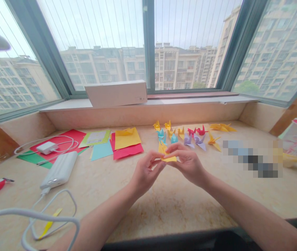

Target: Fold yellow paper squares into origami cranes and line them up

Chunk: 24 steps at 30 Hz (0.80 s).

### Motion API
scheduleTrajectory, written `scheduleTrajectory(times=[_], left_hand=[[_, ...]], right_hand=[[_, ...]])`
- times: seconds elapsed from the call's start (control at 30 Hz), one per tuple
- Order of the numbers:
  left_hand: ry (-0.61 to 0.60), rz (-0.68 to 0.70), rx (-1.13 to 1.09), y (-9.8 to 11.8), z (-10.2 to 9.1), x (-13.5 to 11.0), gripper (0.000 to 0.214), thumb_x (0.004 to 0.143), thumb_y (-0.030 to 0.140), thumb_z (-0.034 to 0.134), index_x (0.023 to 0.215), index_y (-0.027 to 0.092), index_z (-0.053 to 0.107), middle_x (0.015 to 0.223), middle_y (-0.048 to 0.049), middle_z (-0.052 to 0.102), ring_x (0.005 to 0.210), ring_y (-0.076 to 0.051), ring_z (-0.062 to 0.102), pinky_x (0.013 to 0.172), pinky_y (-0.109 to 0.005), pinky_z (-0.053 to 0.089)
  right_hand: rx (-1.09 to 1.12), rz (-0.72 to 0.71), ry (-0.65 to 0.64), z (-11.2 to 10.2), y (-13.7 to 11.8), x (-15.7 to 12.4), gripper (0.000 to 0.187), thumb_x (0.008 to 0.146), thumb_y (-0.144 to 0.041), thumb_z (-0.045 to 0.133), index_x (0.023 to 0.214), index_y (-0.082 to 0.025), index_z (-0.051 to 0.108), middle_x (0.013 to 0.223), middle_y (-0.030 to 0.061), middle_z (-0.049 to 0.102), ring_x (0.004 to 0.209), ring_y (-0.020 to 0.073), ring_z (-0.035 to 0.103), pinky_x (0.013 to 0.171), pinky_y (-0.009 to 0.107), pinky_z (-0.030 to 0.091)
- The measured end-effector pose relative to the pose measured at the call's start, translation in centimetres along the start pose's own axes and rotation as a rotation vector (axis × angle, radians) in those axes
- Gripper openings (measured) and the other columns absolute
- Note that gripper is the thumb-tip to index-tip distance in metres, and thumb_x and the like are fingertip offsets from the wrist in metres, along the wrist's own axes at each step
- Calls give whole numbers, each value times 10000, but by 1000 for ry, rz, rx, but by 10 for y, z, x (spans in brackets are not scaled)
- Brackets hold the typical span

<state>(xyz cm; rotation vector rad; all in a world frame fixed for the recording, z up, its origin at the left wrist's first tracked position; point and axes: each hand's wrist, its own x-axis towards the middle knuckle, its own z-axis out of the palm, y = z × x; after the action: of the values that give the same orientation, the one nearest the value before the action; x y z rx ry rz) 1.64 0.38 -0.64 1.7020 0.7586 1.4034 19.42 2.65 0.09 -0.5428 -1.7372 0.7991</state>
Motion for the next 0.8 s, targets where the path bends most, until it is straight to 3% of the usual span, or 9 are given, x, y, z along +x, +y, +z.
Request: scheduleTrajectory(times=[0.17,0.37,0.43,0.53,0.6,0.73,0.8], left_hand=[[37,-1,-12,2,-1,0,121,869,274,660,934,174,640,885,-36,684,832,-146,666,766,-259,559],[29,28,6,2,0,-2,84,891,255,622,909,173,620,917,-51,680,874,-162,662,800,-286,559],[23,41,45,1,1,-2,75,908,250,587,902,177,604,920,-55,685,881,-168,665,818,-297,552],[53,27,112,1,3,-3,72,913,252,571,895,182,574,891,-52,692,849,-165,675,819,-299,545],[87,-7,99,1,4,-3,94,908,254,581,963,193,536,916,-61,711,847,-169,690,805,-299,546],[105,-78,46,1,5,-2,374,894,266,610,1224,201,448,987,-94,740,879,-194,715,780,-296,549],[86,-101,62,1,4,-1,381,887,294,625,1228,179,500,1020,-113,740,908,-210,715,783,-298,552]], right_hand=[[149,62,14,2,-4,1,76,816,-323,743,833,-252,764,991,53,636,991,189,601,920,352,484],[88,148,74,7,-6,2,135,808,-340,747,744,-221,744,1059,66,602,1048,197,584,950,353,465],[159,182,95,10,-3,2,114,793,-334,763,817,-231,721,1012,50,620,965,177,612,872,332,500],[351,249,120,14,1,2,276,756,-300,800,974,-274,631,894,-5,647,797,133,632,743,283,525],[412,278,141,15,4,2,364,730,-277,823,1012,-280,593,869,-21,654,780,123,633,736,268,526],[390,332,122,15,6,1,369,738,-300,809,1045,-247,612,888,7,686,825,148,648,774,298,536],[370,349,109,16,6,1,352,751,-313,795,1052,-231,632,901,20,699,838,157,657,801,316,538]])
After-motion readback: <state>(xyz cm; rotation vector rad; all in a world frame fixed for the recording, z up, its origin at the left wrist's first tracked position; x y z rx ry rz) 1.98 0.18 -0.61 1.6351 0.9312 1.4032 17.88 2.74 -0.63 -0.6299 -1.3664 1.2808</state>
